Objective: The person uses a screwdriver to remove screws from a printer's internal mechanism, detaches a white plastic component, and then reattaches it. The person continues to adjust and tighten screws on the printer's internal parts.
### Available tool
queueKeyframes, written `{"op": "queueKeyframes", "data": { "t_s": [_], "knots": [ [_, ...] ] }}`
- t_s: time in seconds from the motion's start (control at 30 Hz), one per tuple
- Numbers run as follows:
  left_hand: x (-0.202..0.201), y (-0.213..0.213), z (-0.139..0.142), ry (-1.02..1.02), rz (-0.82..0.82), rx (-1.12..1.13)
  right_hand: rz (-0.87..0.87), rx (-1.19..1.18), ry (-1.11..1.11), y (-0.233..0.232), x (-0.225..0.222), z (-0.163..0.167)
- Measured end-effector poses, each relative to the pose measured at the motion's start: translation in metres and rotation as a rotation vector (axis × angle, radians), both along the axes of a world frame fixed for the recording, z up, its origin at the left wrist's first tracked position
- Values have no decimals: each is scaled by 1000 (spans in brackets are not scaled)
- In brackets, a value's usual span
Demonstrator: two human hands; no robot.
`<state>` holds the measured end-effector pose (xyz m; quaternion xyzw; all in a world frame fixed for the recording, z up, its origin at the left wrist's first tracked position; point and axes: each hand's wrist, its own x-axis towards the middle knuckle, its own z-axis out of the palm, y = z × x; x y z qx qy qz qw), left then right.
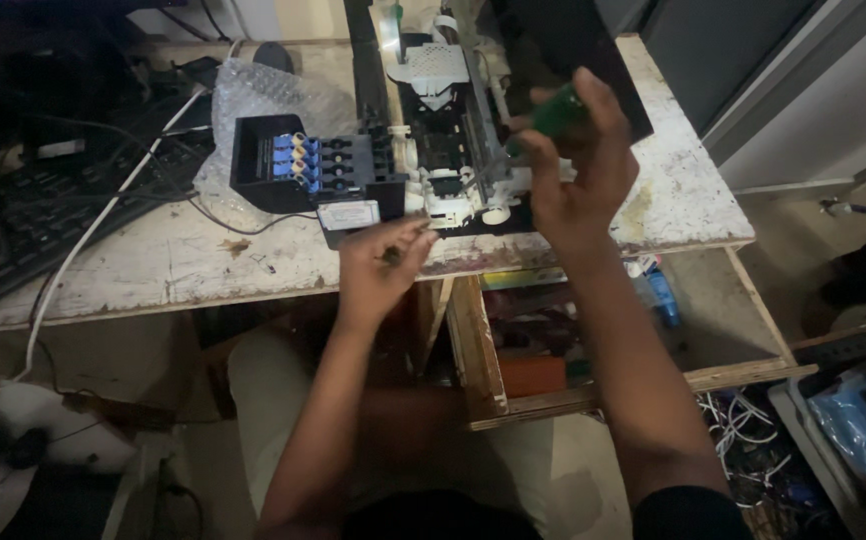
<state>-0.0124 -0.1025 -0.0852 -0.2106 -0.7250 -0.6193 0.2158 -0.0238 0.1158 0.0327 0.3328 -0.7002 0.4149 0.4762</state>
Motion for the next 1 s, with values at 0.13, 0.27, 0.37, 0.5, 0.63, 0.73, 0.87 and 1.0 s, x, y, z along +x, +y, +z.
{"op": "queueKeyframes", "data": {
  "t_s": [0.13, 0.27, 0.37, 0.5, 0.63, 0.73, 0.87, 1.0],
  "knots": [
    [3, 1, 9, -21, -31, -71, 47, -81, 9, -2, 5, -2],
    [5, 0, 14, -59, -71, -35, 186, -147, -81, -3, 9, -5],
    [5, -2, 14, -28, -72, -31, 234, -109, -90, -8, 6, -7],
    [5, -2, 14, -11, -65, -43, 333, -94, -55, -19, -1, -8],
    [7, -1, 13, -62, -94, -24, 276, -28, -36, -22, 4, -9],
    [7, -1, 13, -63, -85, -13, 261, -29, -43, -23, 6, -8],
    [6, -3, 11, -54, -62, -62, 295, -72, -52, -24, 4, -5],
    [6, -3, 9, -34, -70, -25, 260, -62, -6, -23, 6, -5]
  ]
}}
